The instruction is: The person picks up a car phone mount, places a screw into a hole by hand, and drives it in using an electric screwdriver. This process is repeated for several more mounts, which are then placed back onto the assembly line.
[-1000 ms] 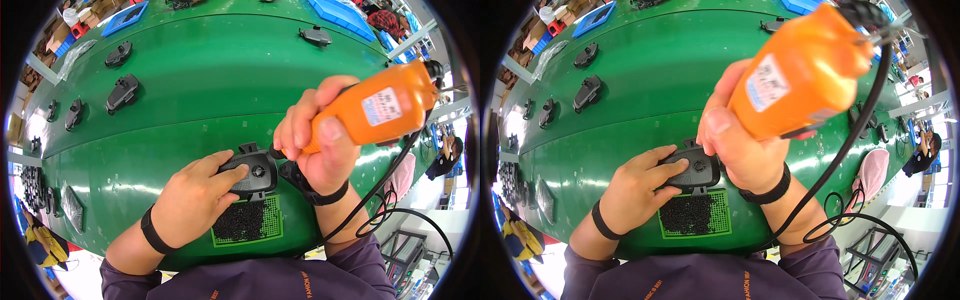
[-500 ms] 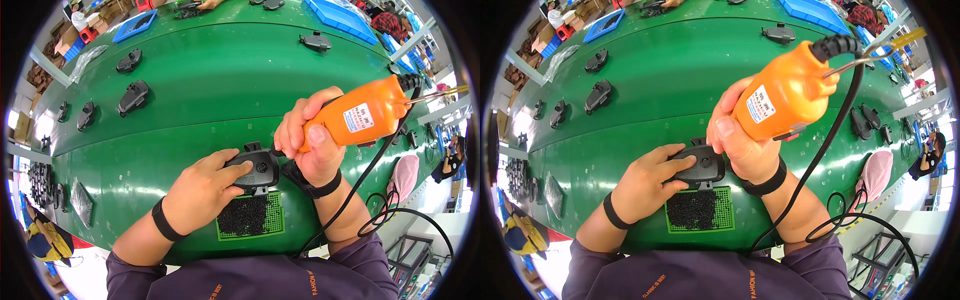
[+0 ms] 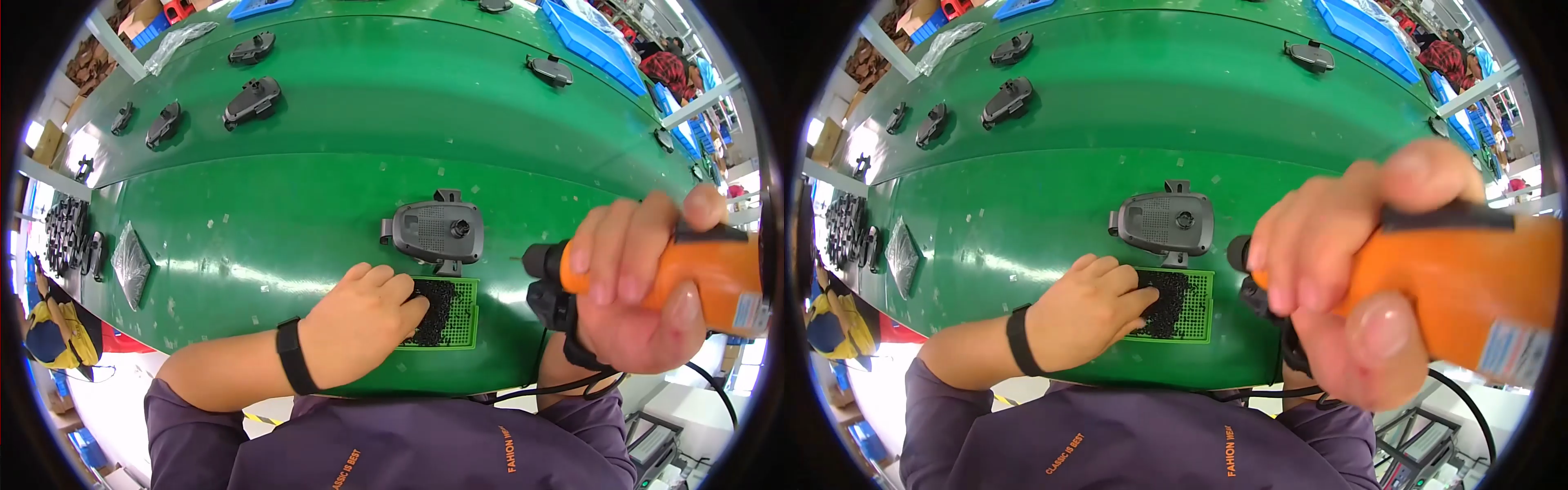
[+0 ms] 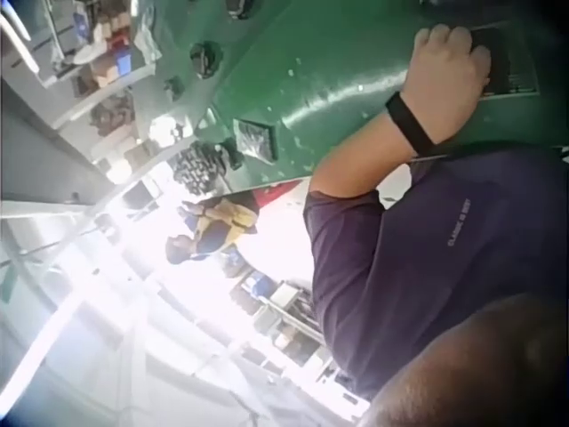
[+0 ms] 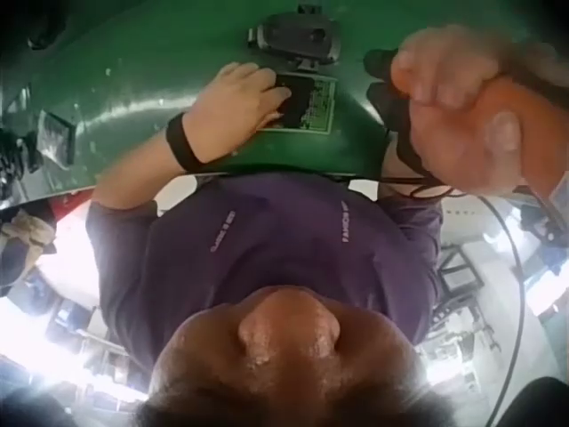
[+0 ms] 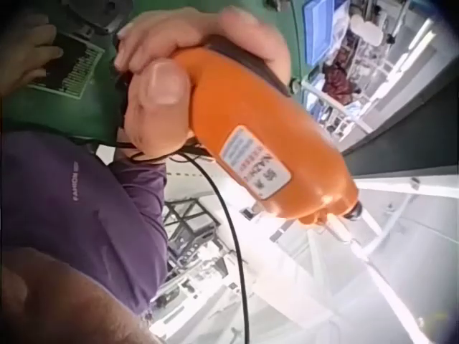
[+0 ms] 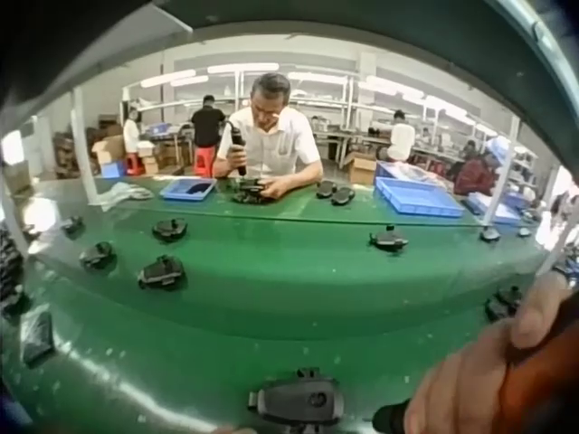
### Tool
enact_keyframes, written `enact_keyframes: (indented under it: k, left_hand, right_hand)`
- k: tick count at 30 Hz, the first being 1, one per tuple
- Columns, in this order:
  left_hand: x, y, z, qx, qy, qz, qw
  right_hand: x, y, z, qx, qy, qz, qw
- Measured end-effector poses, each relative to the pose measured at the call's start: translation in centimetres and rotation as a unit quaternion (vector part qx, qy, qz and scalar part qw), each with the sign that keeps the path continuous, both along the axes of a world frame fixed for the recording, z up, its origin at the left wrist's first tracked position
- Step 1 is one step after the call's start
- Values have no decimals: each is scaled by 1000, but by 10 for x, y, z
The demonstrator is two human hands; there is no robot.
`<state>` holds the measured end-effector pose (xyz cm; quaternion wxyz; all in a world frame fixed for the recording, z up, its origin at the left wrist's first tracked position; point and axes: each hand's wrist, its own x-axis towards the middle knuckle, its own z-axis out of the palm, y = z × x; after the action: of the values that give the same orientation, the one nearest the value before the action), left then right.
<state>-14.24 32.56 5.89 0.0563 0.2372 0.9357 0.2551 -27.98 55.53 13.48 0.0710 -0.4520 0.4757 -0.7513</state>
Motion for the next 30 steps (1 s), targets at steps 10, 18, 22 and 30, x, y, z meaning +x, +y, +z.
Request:
enact_keyframes:
  k: [10,18,22,30]
  left_hand:
    - [-8,-3,-21,193,33,66,978]
    - [-21,5,-21,283,79,80,952]
    - [-18,-1,-16,275,42,62,959]
    - [-21,9,-11,300,45,63,951]
  right_hand:
    - [25,-23,-7,47,-109,25,993]
    - [27,-14,3,133,-134,18,982]
    - [22,-24,-10,145,-138,-12,980]
    - [28,-23,-6,76,-165,38,983]
